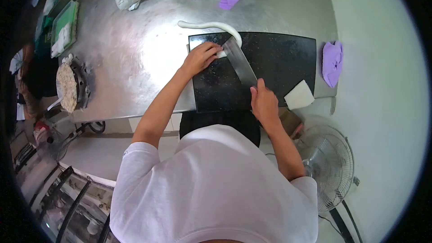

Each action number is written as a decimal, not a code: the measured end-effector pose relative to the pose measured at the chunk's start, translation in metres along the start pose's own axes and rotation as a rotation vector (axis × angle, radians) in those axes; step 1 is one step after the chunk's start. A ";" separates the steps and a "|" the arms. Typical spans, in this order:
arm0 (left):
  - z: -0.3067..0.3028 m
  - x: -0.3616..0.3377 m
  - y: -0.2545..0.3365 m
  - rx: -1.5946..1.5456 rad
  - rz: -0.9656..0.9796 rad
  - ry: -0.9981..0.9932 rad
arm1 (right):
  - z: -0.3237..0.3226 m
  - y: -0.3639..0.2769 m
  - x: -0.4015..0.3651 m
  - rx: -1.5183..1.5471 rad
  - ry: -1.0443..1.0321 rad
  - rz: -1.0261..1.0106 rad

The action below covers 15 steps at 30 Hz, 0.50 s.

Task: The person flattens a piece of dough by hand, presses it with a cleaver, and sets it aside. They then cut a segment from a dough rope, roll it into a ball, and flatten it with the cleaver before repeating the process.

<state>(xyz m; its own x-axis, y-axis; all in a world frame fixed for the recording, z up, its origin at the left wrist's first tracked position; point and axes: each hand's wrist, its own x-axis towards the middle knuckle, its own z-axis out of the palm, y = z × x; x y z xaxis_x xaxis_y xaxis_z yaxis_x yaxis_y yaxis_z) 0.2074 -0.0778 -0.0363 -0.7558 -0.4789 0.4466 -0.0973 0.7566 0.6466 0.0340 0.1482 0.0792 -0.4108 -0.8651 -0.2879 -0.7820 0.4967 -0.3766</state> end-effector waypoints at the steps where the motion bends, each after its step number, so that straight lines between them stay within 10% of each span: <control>1: 0.002 -0.001 -0.005 -0.010 0.002 0.003 | 0.003 -0.001 -0.002 -0.030 0.006 0.006; 15: 0.008 0.014 -0.017 -0.170 -0.081 -0.100 | 0.086 -0.049 -0.006 0.145 0.085 0.227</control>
<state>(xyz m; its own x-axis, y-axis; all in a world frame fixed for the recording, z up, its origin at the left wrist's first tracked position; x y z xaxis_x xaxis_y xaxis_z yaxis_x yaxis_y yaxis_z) 0.1934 -0.0936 -0.0462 -0.8113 -0.4821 0.3306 -0.0561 0.6272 0.7768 0.1152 0.1353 0.0242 -0.6105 -0.7302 -0.3066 -0.5929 0.6781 -0.4344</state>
